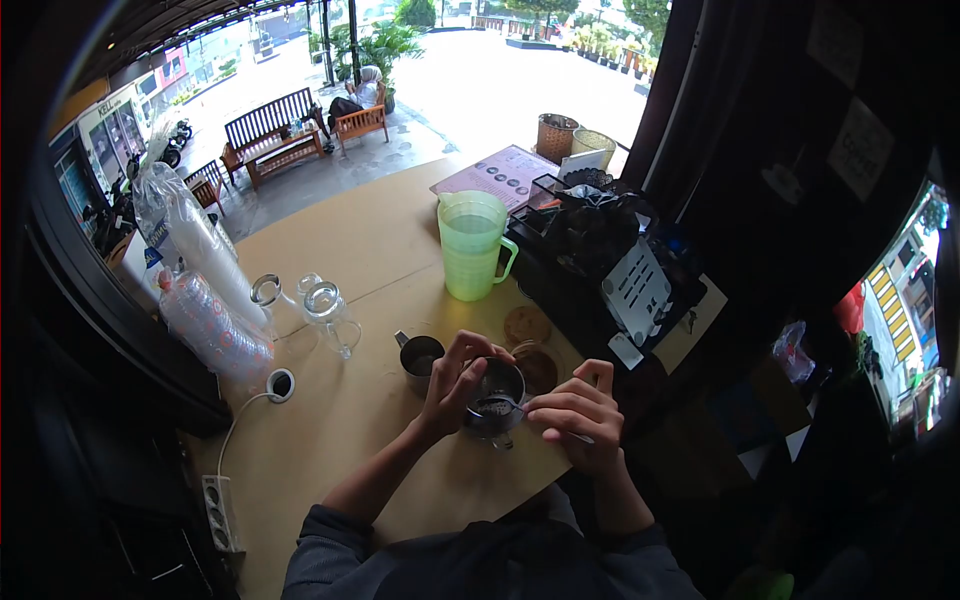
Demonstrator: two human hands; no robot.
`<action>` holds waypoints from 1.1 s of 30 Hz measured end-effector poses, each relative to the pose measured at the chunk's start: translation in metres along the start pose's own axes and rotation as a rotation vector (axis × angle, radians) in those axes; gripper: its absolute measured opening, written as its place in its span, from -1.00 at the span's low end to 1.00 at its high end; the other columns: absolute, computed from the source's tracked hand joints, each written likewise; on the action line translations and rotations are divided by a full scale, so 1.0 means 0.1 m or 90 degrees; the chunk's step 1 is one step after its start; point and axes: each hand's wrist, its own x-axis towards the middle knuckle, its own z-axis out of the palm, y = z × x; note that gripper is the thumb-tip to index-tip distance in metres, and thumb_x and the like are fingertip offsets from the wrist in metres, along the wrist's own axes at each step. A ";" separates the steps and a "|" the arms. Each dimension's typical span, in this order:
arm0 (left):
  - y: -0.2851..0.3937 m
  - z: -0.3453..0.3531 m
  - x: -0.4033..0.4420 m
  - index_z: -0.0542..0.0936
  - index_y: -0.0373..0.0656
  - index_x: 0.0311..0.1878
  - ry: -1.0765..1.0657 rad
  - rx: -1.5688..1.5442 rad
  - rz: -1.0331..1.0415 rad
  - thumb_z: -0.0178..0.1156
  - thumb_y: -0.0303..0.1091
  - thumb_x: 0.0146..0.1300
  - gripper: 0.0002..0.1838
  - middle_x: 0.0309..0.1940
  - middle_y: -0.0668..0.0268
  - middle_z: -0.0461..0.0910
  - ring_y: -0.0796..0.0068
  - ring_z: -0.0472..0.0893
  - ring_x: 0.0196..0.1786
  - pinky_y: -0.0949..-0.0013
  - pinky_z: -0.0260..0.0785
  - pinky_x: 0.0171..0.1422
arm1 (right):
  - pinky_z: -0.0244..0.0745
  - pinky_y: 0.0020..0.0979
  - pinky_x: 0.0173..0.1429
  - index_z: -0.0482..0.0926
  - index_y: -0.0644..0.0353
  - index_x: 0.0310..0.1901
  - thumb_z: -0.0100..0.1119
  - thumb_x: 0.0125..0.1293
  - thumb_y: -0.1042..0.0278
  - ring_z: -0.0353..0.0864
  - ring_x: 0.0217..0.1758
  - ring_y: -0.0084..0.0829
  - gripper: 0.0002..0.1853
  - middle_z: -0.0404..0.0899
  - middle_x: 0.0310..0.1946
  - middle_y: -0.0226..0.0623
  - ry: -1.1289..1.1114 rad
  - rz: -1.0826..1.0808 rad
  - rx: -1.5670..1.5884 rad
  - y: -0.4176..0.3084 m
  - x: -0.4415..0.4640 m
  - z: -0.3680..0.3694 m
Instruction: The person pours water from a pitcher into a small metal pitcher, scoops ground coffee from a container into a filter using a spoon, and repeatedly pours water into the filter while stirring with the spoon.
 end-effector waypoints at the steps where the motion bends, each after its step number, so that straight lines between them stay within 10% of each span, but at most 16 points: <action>1: 0.00 0.00 0.00 0.39 -0.28 -0.06 -0.001 -0.001 0.001 -0.04 -0.17 0.44 -0.69 -0.16 0.03 0.65 0.35 0.66 -0.07 0.29 0.49 0.07 | 0.25 -0.25 0.01 0.69 0.09 -0.30 0.18 0.33 -0.01 0.63 -0.38 -0.51 -0.67 0.72 -0.38 -0.42 0.067 0.015 0.058 -0.01 -0.05 0.01; 10: -0.01 0.01 -0.01 0.38 -0.28 -0.09 0.012 -0.013 -0.008 -0.05 -0.22 0.42 -0.72 -0.17 0.03 0.65 0.34 0.66 -0.06 0.29 0.49 0.08 | 0.59 -0.04 0.13 0.64 0.39 -0.21 0.22 0.32 0.28 0.71 -0.07 -0.03 -0.73 0.68 -0.23 -0.03 0.141 0.045 0.241 0.04 -0.21 0.12; 14: -0.02 0.01 0.00 0.35 -0.26 -0.06 0.007 -0.009 -0.006 -0.05 -0.26 0.41 -0.76 -0.17 0.02 0.65 0.33 0.66 -0.07 0.28 0.48 0.09 | 0.59 -0.04 0.13 0.61 0.41 -0.20 0.13 0.42 0.26 0.72 -0.11 -0.05 -0.71 0.68 -0.23 -0.01 0.117 0.048 0.217 0.08 -0.30 0.10; 20: -0.03 0.00 0.00 0.30 -0.21 -0.02 0.004 0.009 0.010 -0.02 -0.29 0.38 -0.76 -0.17 0.01 0.65 0.32 0.65 -0.05 0.26 0.46 0.12 | 0.64 -0.27 -0.20 0.33 0.32 -0.10 -0.15 0.56 0.28 0.70 -0.38 -0.24 -0.77 0.62 -0.27 0.10 0.476 0.335 0.306 0.06 -0.38 0.04; 33: 0.00 0.02 0.00 0.32 -0.23 -0.07 0.021 0.020 -0.003 -0.01 -0.34 0.32 -0.79 -0.17 0.02 0.65 0.33 0.66 -0.09 0.27 0.47 0.08 | 0.59 -0.33 -0.07 0.43 0.31 -0.22 -0.06 0.52 0.02 0.72 -0.26 -0.30 -0.58 0.69 -0.28 0.04 0.305 0.365 0.164 0.36 -0.63 -0.01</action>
